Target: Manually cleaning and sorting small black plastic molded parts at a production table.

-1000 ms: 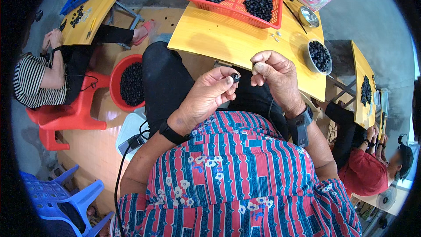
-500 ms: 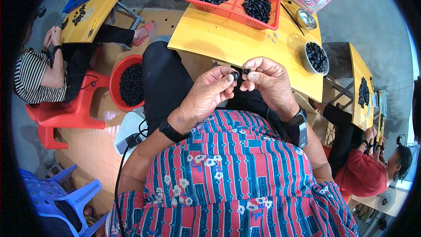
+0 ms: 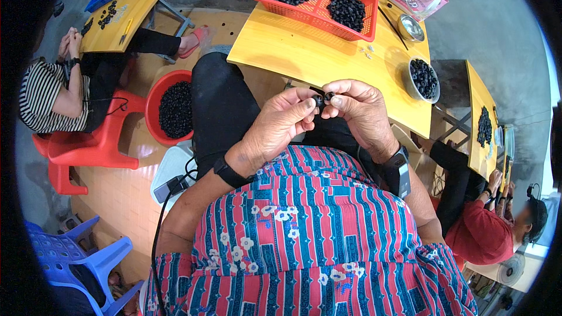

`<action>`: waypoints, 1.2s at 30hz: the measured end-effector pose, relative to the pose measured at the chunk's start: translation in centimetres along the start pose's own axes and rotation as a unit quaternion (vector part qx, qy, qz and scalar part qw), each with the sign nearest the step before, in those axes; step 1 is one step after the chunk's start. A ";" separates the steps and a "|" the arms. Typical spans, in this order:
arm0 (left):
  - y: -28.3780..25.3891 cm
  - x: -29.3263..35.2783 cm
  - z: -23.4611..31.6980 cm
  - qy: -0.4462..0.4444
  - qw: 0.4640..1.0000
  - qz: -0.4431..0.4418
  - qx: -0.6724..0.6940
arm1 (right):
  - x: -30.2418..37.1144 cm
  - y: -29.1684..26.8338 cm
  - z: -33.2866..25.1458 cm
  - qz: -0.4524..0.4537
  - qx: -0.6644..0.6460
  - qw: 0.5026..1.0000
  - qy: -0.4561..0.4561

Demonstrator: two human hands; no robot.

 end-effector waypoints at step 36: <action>-0.4 -0.1 0.2 0.008 1.000 0.023 -0.010 | -0.9 0.5 0.1 0.002 0.057 0.998 -0.013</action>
Point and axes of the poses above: each hand's wrist, its own x-axis away from the middle knuckle, its own y-axis out of the palm, z = x × y, the point moved 6 cm from there along -x, towards the middle knuckle, and after that the axes turned 3 degrees about x, right-handed, at the moved point
